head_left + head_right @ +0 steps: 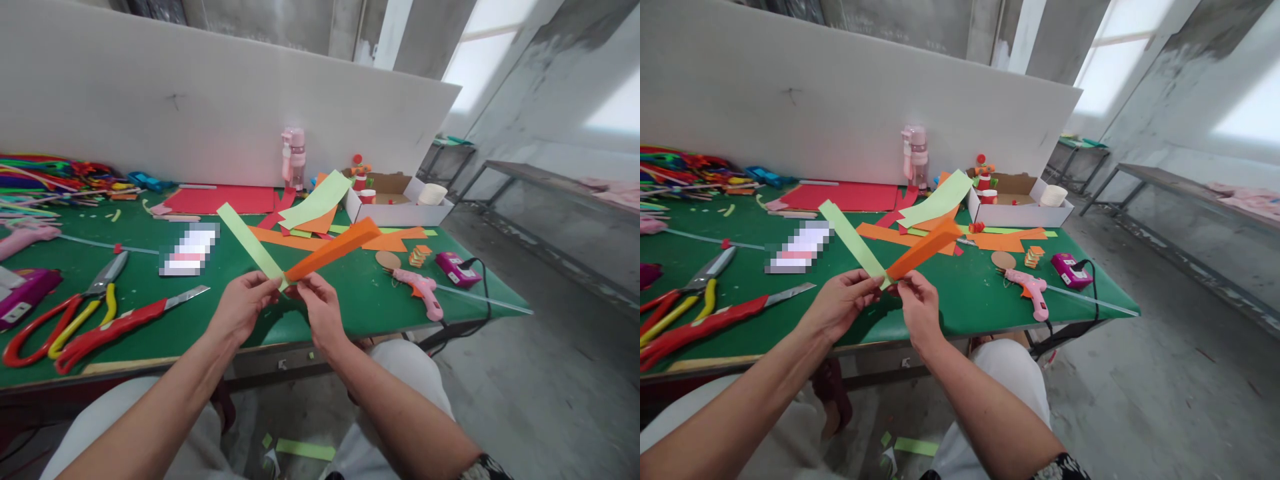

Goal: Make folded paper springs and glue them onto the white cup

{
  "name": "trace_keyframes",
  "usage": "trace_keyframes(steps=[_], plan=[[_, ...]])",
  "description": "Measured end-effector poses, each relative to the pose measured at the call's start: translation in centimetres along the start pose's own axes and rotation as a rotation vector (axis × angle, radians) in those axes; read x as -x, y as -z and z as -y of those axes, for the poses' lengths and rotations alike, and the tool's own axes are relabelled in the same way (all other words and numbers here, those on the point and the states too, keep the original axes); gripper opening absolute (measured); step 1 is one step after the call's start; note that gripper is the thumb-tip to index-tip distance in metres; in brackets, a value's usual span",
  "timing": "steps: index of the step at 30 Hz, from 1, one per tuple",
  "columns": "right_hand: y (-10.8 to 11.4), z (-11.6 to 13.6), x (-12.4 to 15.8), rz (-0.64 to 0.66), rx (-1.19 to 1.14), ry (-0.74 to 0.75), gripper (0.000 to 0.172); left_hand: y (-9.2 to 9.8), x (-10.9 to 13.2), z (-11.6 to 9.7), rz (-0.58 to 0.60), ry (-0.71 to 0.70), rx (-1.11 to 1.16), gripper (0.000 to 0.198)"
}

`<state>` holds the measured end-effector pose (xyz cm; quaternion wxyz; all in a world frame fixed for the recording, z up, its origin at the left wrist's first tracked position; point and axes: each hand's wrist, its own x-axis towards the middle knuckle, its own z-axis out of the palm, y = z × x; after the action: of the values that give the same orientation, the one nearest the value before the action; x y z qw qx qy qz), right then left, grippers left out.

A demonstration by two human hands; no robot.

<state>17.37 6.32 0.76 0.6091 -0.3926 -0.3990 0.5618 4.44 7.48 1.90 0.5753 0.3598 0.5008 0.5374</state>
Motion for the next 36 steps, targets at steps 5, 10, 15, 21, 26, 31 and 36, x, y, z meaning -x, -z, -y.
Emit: trace_keyframes(steps=[5, 10, 15, 21, 26, 31, 36], plan=[[0.1, 0.4, 0.3, 0.025, 0.062, 0.023, 0.017, 1.1, -0.7, 0.5, 0.027, 0.101, 0.009, 0.036], [0.1, 0.2, 0.0, -0.003, 0.062, 0.025, 0.013, 1.0, -0.6, 0.7, 0.034, 0.123, 0.056, 0.031], [0.3, 0.1, -0.2, 0.003, -0.043, -0.083, 0.027, 0.3, 0.0, 0.0, 0.028, 0.118, 0.034, 0.028], [0.6, 0.4, -0.5, 0.025, -0.086, -0.205, 0.029, 0.8, -0.1, -0.3, 0.127, 0.054, 0.047, 0.024], [0.5, -0.1, -1.0, -0.127, -0.178, -0.114, 0.028, 0.1, 0.4, 0.2, 0.144, -0.008, 0.021, 0.033], [0.0, -0.4, -0.8, -0.150, -0.183, -0.054, 0.026, -0.8, 0.6, 0.8, 0.127, -0.143, 0.020, 0.036], [-0.4, -0.6, -0.4, -0.120, -0.194, -0.107, 0.025, -1.2, 0.3, 0.7, -0.050, -0.213, 0.061, 0.039]])
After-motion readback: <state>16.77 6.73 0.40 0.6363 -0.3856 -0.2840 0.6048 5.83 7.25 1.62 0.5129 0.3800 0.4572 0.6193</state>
